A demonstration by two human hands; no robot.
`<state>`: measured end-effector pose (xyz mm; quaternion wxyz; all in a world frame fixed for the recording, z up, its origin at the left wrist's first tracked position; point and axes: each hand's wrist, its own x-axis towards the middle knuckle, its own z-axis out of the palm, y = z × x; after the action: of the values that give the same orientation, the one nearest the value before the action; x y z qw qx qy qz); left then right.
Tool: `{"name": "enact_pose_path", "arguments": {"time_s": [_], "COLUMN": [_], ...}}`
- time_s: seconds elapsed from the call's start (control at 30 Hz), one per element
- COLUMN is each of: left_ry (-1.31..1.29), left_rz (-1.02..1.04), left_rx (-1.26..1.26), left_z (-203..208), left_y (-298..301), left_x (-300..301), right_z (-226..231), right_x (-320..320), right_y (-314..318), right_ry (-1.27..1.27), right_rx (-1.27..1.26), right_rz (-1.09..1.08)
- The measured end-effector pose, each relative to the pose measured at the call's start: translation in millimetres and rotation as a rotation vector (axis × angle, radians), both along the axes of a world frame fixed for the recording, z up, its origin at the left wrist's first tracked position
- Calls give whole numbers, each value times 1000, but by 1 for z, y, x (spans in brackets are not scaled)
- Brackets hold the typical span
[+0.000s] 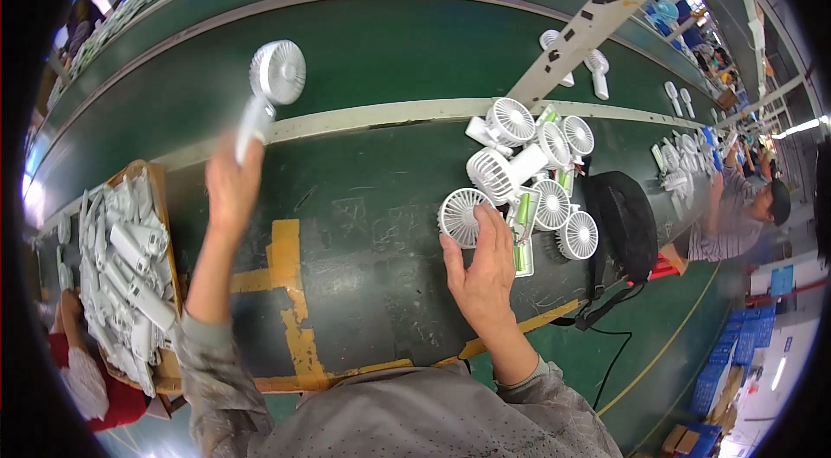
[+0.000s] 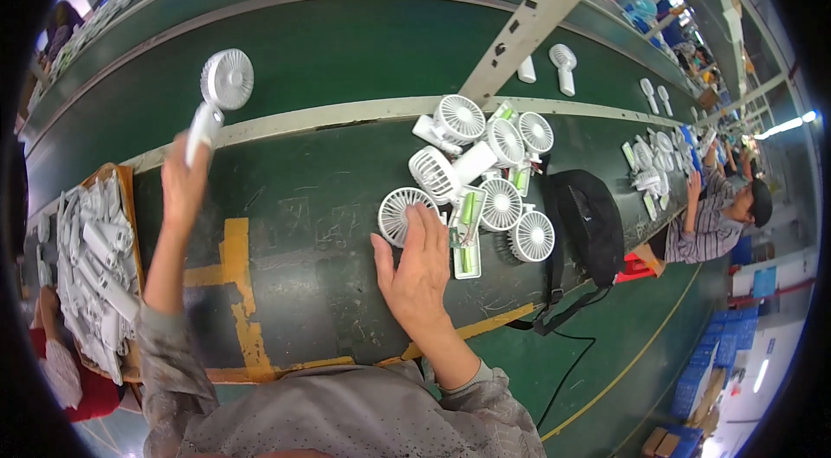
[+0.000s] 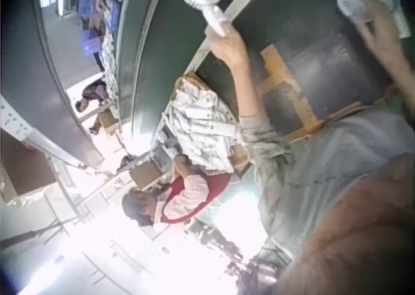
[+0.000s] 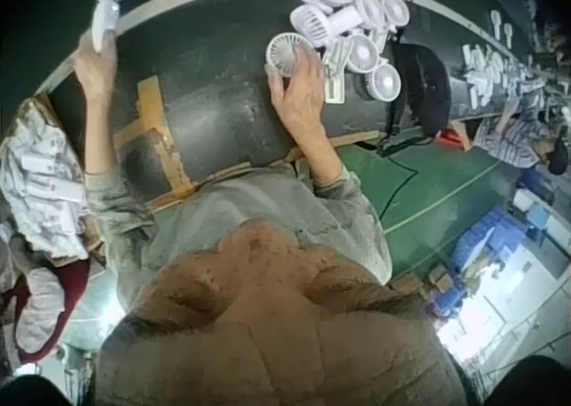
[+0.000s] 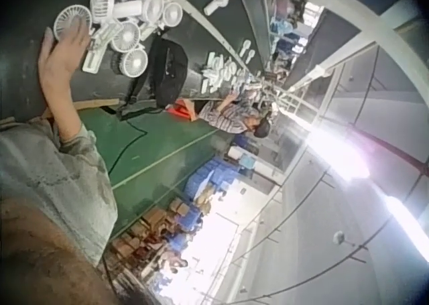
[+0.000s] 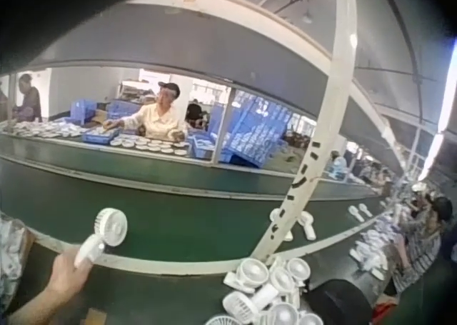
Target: The person assembles portable electric fans along a workstation by connecting the fan heads to the battery compartments, tucking in the wires, and pressing the plastic handle casings together by hand.
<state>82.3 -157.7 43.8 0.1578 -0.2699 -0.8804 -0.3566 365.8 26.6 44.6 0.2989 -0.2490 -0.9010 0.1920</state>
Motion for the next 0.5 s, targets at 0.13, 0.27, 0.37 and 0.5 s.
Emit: {"name": "enact_pose_path", "arguments": {"time_s": [0.13,0.27,0.37,0.5], "left_ry": [174,197,171,-462], "left_rz": [204,255,25,-520], "left_rx": [-332,-481,-405,-349], "left_z": [0,-30,-29,15], "left_y": [51,63,84,89], "left_x": [-86,-113,-76,26], "right_z": [-15,-23,-23,-22], "right_x": [4,-6,-13,-18], "right_y": [4,-15,-29,-42], "right_ry": [-261,-203,-180,-143], "right_rx": [6,42,-24,-147], "right_rz": [-124,17,131,291]}}
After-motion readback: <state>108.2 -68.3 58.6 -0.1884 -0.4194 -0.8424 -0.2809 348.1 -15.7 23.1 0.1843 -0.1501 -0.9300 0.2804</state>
